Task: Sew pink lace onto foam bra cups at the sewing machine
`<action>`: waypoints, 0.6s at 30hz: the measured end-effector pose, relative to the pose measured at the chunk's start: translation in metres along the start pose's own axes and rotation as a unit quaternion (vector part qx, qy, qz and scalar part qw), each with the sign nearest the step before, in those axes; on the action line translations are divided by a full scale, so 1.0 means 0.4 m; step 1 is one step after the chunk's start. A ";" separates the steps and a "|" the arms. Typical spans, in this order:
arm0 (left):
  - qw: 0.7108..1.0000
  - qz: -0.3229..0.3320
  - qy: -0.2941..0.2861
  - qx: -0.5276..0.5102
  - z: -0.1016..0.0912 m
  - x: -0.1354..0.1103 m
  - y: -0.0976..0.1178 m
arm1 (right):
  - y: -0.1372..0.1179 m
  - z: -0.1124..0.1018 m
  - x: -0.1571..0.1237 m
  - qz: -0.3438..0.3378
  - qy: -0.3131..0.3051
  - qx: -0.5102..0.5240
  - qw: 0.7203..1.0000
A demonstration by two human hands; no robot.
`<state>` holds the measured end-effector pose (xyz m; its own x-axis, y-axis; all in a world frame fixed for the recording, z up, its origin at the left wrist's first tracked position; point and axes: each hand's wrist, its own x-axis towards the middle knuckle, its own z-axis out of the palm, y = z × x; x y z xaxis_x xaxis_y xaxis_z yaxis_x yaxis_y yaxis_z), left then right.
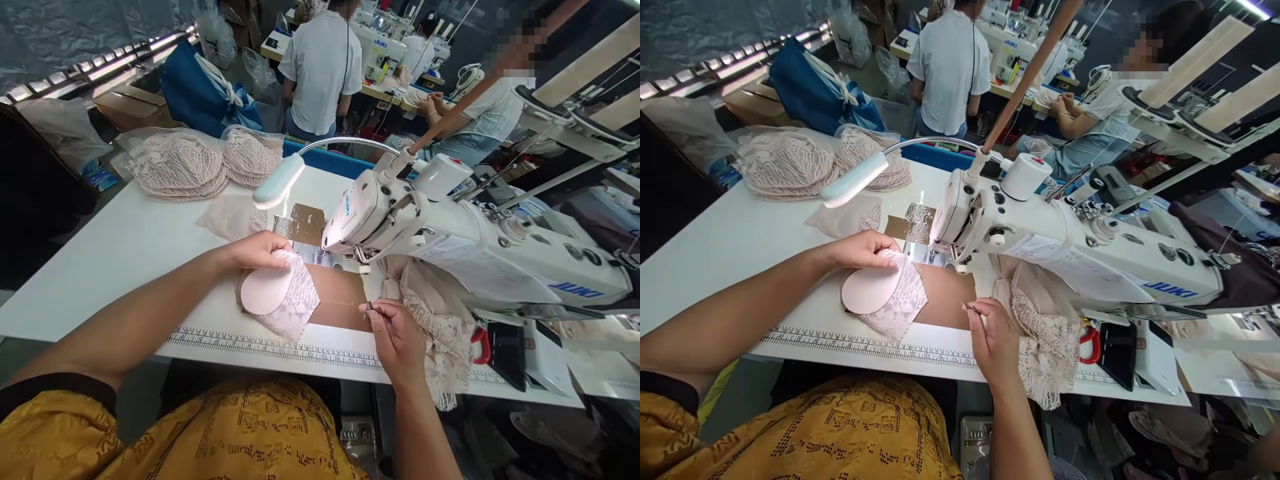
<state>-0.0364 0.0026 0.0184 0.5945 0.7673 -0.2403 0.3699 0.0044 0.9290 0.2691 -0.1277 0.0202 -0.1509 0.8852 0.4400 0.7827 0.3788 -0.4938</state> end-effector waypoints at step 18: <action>0.991 0.024 -0.065 -0.114 0.045 -0.012 0.009 | -0.061 0.147 0.181 0.065 -0.228 0.277 0.931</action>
<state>-0.0250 -0.0127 0.0178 0.7000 0.6814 -0.2138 0.1767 0.1248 0.9763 0.2038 -0.0570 0.0201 -0.4155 0.9083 0.0480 0.3990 0.2294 -0.8878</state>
